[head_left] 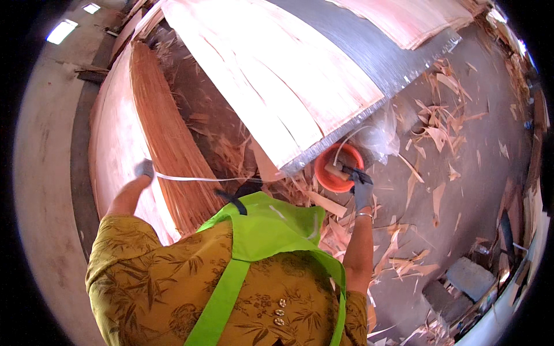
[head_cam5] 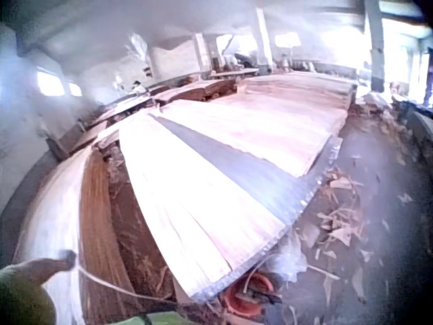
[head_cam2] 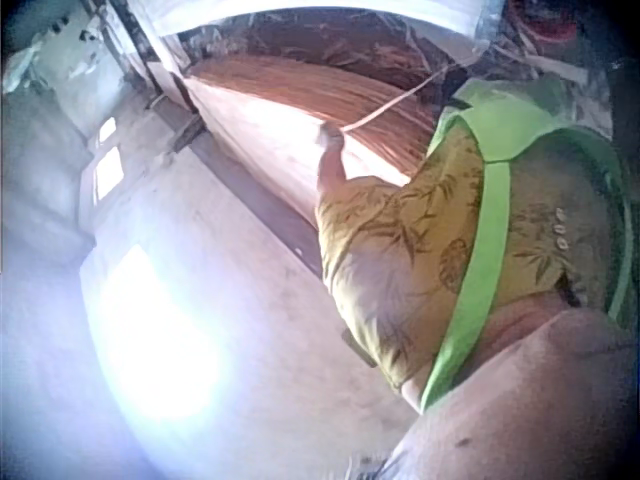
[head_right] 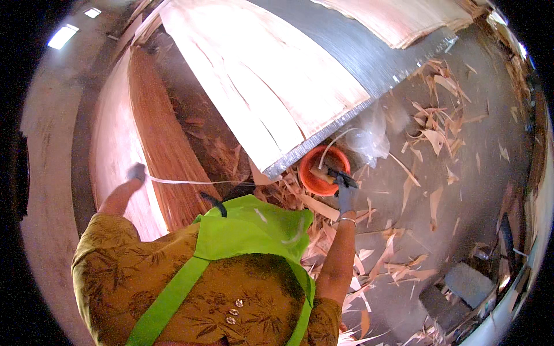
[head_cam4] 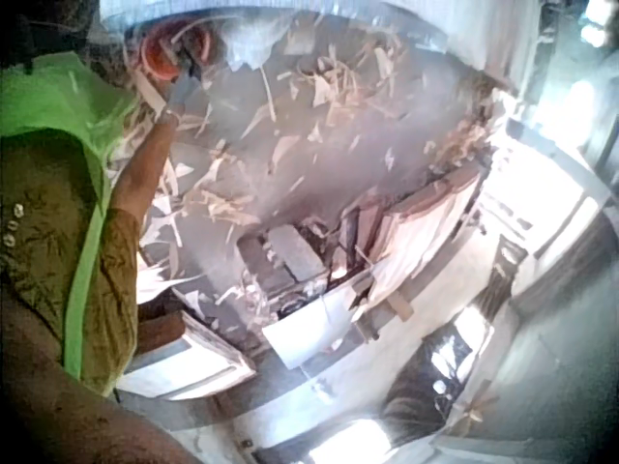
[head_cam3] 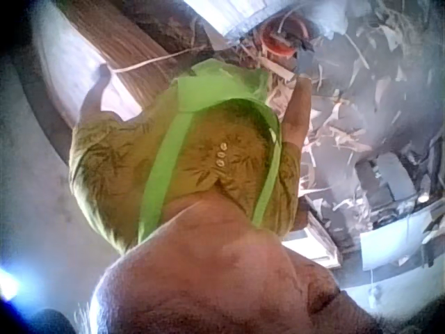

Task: The person sorts and stacks sheets of wood veneer by hand. They pick up individual strips and large sheets, align them, and place them onto organized stacks on a table or the floor.

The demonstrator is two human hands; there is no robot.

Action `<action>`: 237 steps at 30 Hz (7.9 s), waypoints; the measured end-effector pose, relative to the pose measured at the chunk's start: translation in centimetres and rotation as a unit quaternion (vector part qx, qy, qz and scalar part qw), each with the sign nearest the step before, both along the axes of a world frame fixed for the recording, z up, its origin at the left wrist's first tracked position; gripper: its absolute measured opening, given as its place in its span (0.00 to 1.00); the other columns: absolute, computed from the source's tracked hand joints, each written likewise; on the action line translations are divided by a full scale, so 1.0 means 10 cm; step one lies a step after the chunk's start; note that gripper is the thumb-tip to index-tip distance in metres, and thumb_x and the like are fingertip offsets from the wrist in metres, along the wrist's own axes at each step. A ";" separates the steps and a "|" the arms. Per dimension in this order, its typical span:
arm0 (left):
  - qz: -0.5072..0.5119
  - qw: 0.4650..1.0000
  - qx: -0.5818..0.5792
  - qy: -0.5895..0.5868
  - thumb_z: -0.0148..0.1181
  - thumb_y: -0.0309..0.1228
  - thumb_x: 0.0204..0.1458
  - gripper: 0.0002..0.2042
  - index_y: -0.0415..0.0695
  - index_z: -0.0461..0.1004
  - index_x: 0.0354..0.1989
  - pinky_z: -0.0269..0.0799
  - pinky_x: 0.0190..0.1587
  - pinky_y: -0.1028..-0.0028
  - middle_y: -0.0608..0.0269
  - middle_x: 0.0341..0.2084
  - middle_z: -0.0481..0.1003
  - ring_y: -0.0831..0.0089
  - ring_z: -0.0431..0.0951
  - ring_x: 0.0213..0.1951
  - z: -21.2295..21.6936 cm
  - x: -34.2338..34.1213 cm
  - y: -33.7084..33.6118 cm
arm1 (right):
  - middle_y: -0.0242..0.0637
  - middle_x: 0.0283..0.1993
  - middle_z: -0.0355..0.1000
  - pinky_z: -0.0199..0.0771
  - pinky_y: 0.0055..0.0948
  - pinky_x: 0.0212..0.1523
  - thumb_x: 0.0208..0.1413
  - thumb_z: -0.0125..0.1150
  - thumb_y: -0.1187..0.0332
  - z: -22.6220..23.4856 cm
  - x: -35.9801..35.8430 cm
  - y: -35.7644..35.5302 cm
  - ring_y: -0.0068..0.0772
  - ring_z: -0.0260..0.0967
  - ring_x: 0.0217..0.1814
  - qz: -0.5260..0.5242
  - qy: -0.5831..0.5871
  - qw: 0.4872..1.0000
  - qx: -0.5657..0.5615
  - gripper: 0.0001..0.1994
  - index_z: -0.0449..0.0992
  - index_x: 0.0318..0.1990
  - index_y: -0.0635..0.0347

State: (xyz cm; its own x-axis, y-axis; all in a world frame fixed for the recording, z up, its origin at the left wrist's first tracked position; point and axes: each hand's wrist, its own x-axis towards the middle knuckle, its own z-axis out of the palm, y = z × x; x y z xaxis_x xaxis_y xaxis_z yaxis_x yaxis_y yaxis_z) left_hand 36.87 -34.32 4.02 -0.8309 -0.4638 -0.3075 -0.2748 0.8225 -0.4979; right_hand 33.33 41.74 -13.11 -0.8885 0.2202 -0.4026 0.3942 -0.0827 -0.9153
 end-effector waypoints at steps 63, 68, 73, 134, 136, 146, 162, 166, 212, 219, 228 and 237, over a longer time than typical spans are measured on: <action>-0.826 0.385 0.402 -0.086 0.56 0.42 0.41 0.25 0.42 0.69 0.49 0.46 0.64 0.54 0.56 0.53 0.65 0.60 0.61 0.58 -0.42 -2.88 2.99 | 0.39 0.32 0.74 0.67 0.25 0.34 0.54 0.56 0.73 1.05 -0.09 -3.45 0.24 0.66 0.32 -0.482 -0.007 0.853 0.201 0.07 0.73 0.34 0.70; -0.881 0.287 0.362 -0.098 0.52 0.33 0.42 0.13 0.43 0.73 0.37 0.60 0.57 0.60 0.60 0.43 0.69 0.64 0.69 0.46 -0.36 -3.05 3.38 | 0.34 0.26 0.73 0.64 0.22 0.23 0.54 0.57 0.71 1.46 -0.41 -3.18 0.22 0.66 0.22 -0.409 -0.060 0.908 0.069 0.07 0.74 0.33 0.68; -0.880 0.272 0.380 -0.079 0.49 0.31 0.46 0.17 0.45 0.69 0.46 0.64 0.48 0.65 0.60 0.47 0.68 0.66 0.69 0.42 -0.49 -2.97 3.79 | 0.27 0.21 0.68 0.60 0.20 0.20 0.49 0.60 0.72 1.11 -0.63 -2.82 0.18 0.61 0.20 -0.488 -0.052 0.871 -0.033 0.04 0.75 0.29 0.64; -0.596 0.725 0.325 0.117 0.48 0.49 0.52 0.32 0.45 0.54 0.63 0.35 0.66 0.54 0.57 0.64 0.51 0.61 0.46 0.66 -0.47 -4.67 0.83 | 0.28 0.27 0.69 0.65 0.19 0.29 0.54 0.54 0.74 0.85 -0.87 -3.45 0.18 0.62 0.24 -0.306 -0.056 0.950 -0.015 0.10 0.73 0.43 0.65; -0.606 0.713 0.344 0.084 0.48 0.49 0.52 0.32 0.45 0.54 0.63 0.34 0.66 0.52 0.56 0.65 0.49 0.61 0.45 0.67 -0.36 -4.73 0.79 | 0.29 0.25 0.70 0.64 0.18 0.27 0.54 0.54 0.74 1.11 -1.01 -3.64 0.17 0.61 0.23 -0.226 -0.078 0.967 0.093 0.06 0.75 0.38 0.65; -0.696 0.563 0.427 0.130 0.50 0.31 0.44 0.14 0.49 0.72 0.41 0.62 0.54 0.61 0.66 0.44 0.71 0.67 0.68 0.49 -0.67 -5.66 0.75 | 0.30 0.23 0.69 0.60 0.21 0.23 0.57 0.53 0.70 1.52 -3.62 -5.34 0.17 0.60 0.22 -0.135 -0.048 0.989 -0.038 0.07 0.73 0.31 0.64; -0.776 0.460 0.423 0.080 0.48 0.33 0.48 0.18 0.52 0.69 0.50 0.66 0.48 0.65 0.62 0.54 0.66 0.65 0.68 0.49 -0.45 -6.08 0.93 | 0.31 0.19 0.69 0.56 0.23 0.15 0.52 0.59 0.66 1.36 -4.24 -5.49 0.20 0.59 0.15 -0.239 -0.110 0.957 -0.118 0.08 0.74 0.28 0.62; -0.784 0.492 0.374 0.063 0.50 0.35 0.47 0.18 0.55 0.71 0.50 0.65 0.47 0.64 0.63 0.57 0.63 0.66 0.66 0.52 -0.41 -6.00 0.94 | 0.30 0.22 0.70 0.63 0.25 0.22 0.53 0.55 0.70 1.02 -3.86 -5.97 0.23 0.61 0.20 -0.179 -0.156 0.970 -0.052 0.06 0.74 0.32 0.65; -0.817 0.443 0.365 0.058 0.49 0.31 0.48 0.20 0.53 0.68 0.52 0.68 0.40 0.63 0.67 0.54 0.66 0.67 0.69 0.48 -0.61 -4.25 3.25 | 0.25 0.19 0.64 0.54 0.22 0.13 0.52 0.58 0.65 1.19 -2.09 -4.08 0.19 0.56 0.12 -0.407 -0.093 0.903 -0.100 0.07 0.73 0.27 0.57; -0.837 0.361 0.410 0.042 0.48 0.33 0.49 0.18 0.51 0.69 0.50 0.69 0.39 0.63 0.65 0.54 0.66 0.68 0.70 0.46 -0.48 -3.53 3.37 | 0.28 0.18 0.63 0.53 0.23 0.11 0.51 0.59 0.67 1.18 -1.40 -3.45 0.21 0.56 0.11 -0.444 -0.128 0.885 -0.060 0.07 0.73 0.29 0.61; -0.844 0.406 0.350 0.007 0.44 0.32 0.51 0.18 0.53 0.66 0.53 0.67 0.43 0.60 0.65 0.58 0.61 0.66 0.65 0.52 -0.62 -3.20 3.39 | 0.29 0.18 0.65 0.56 0.24 0.15 0.49 0.59 0.68 1.01 -1.13 -3.84 0.21 0.58 0.15 -0.378 -0.129 0.910 -0.112 0.07 0.71 0.26 0.61; -0.772 0.462 0.436 -0.041 0.48 0.26 0.48 0.24 0.45 0.61 0.58 0.60 0.56 0.59 0.56 0.60 0.58 0.59 0.62 0.58 -0.45 -3.60 3.40 | 0.21 0.19 0.56 0.55 0.19 0.19 0.60 0.44 0.47 1.37 0.75 -2.54 0.18 0.53 0.19 -0.459 -0.038 0.888 -0.001 0.18 0.68 0.28 0.49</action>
